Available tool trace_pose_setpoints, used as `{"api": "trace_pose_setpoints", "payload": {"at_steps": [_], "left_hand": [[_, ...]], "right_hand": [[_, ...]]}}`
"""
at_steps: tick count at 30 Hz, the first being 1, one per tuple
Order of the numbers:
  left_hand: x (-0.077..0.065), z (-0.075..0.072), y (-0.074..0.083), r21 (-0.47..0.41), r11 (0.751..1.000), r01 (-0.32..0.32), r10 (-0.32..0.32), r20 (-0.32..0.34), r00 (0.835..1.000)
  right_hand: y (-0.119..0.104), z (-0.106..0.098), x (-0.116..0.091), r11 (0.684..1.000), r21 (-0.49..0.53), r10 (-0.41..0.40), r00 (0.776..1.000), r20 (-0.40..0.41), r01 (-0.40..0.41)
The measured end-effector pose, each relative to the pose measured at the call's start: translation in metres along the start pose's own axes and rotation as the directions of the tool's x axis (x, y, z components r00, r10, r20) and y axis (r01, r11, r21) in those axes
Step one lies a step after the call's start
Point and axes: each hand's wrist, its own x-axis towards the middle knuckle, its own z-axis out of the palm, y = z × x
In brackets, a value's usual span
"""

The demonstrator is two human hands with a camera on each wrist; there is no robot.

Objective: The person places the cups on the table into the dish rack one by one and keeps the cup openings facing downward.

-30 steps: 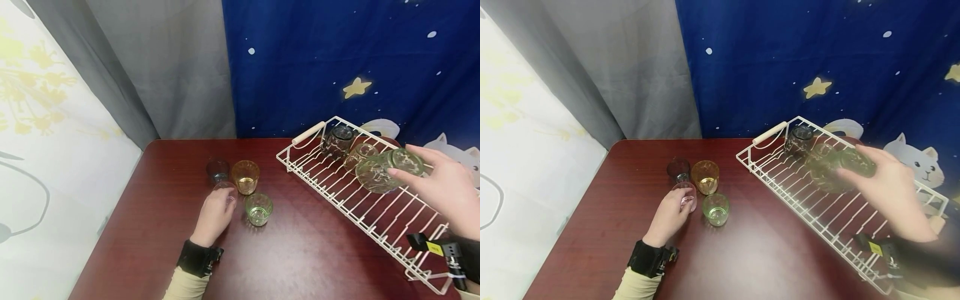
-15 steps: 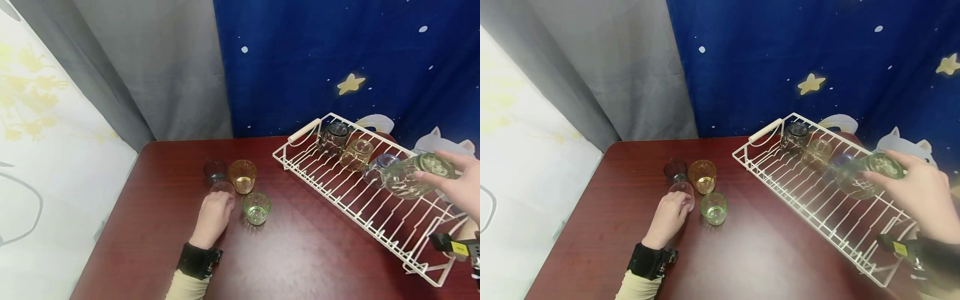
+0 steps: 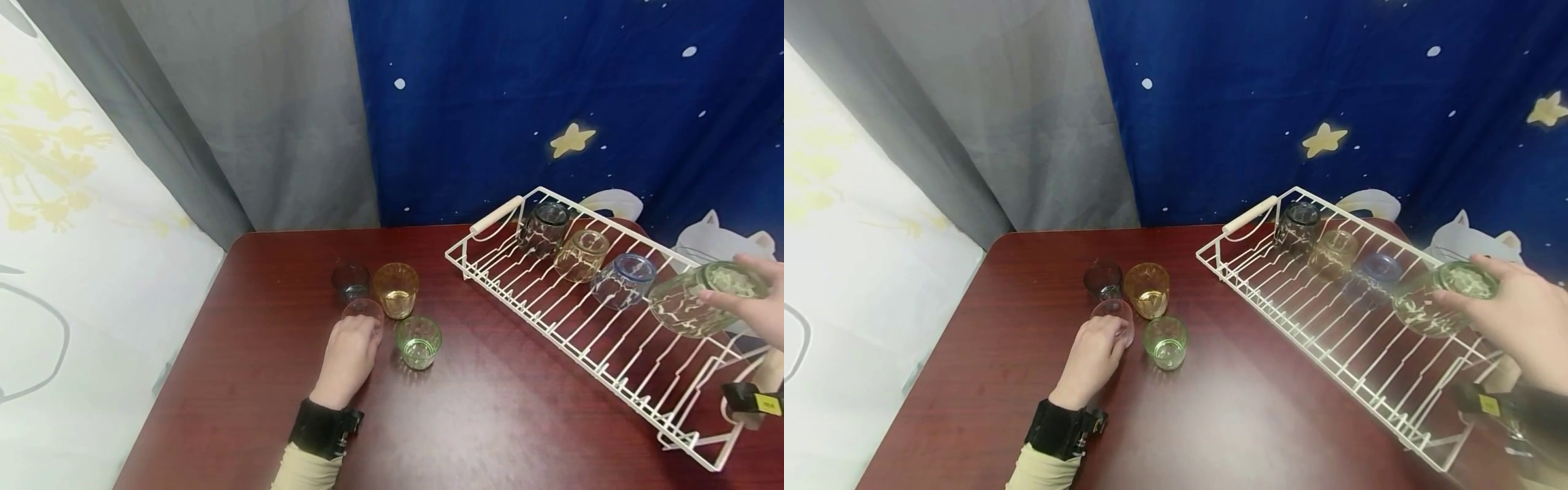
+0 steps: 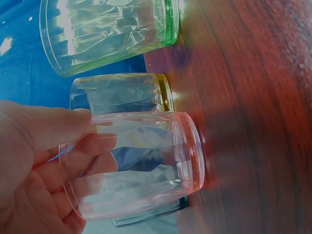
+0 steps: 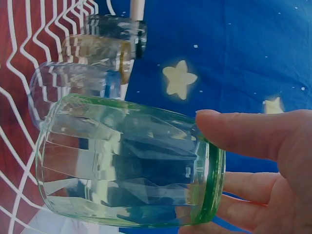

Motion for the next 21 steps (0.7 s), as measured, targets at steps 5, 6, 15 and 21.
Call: {"api": "trace_pose_setpoints", "payload": {"at_steps": [5, 6, 15, 21], "left_hand": [[0.001, 0.001, 0.0, 0.009, 1.0, -0.015, 0.015, -0.018, 1.0], [0.001, 0.001, 0.0, 0.012, 1.0, -0.018, 0.019, -0.022, 1.0], [-0.002, 0.003, -0.001, 0.013, 1.0, -0.011, 0.011, -0.02, 1.0], [-0.003, 0.004, -0.002, 0.015, 1.0, -0.022, 0.023, -0.032, 0.999]], "right_hand": [[-0.018, -0.004, 0.0, 0.996, -0.083, -0.037, 0.995, 0.092, 0.045], [-0.019, -0.004, 0.001, 0.992, -0.116, -0.034, 0.993, 0.112, 0.047], [-0.013, -0.002, 0.014, 0.944, -0.318, -0.003, 0.968, 0.253, 0.086], [-0.008, -0.001, 0.017, 0.931, -0.36, 0.044, 0.956, 0.29, 0.067]]}}
